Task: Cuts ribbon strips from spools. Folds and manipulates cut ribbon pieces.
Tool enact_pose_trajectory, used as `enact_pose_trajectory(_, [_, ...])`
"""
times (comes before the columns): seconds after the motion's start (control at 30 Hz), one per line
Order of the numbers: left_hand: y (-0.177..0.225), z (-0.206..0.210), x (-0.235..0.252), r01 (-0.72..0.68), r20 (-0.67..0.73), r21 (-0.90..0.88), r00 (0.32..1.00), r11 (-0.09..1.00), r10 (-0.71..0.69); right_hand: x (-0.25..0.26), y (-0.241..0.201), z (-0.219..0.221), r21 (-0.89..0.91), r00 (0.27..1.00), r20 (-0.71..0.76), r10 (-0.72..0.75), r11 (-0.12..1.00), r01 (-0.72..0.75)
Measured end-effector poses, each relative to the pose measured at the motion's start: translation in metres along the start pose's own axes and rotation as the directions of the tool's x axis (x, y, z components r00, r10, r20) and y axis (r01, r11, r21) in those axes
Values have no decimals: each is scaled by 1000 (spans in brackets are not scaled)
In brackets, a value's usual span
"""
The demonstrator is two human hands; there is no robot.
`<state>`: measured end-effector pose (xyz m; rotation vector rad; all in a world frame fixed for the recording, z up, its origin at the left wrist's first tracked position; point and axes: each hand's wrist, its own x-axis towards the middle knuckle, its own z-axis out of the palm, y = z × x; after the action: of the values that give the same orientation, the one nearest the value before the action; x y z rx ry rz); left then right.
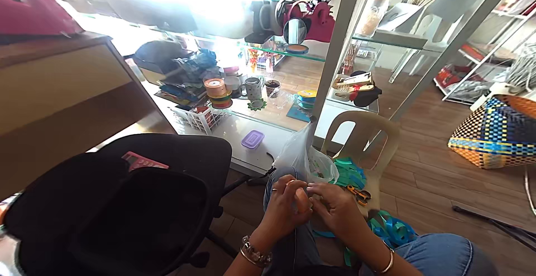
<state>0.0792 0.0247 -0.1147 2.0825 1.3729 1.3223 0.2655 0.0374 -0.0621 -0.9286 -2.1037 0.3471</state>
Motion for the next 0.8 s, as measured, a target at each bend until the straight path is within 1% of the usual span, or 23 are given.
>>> enact_pose_trajectory(0.1, [0, -1, 1, 2, 6, -15, 1000, 1000, -2, -6, 5, 3, -62, 998, -23, -51, 997, 50])
enact_pose_trajectory(0.3, [3, 0, 1, 12, -6, 27, 1000, 1000, -11, -8, 3, 13, -89, 993, -62, -104, 991, 98])
enact_pose_trajectory(0.43, [6, 3, 0, 13, -32, 81, 999, 997, -11, -12, 4, 19, -107, 987, -113, -112, 989, 100])
enact_pose_trajectory(0.6, [9, 11, -1, 35, -70, 146, 997, 989, -25, -19, 5, 29, -269, 960, -200, -196, 953, 139])
enact_pose_trajectory(0.67, [11, 13, -1, 42, -90, 161, 996, 986, -28, -21, 4, 29, -292, 959, -212, -188, 949, 121])
enact_pose_trajectory(0.8, [13, 10, 0, 55, -67, 150, 997, 987, -46, -26, 3, 27, -194, 974, -208, -86, 980, 45])
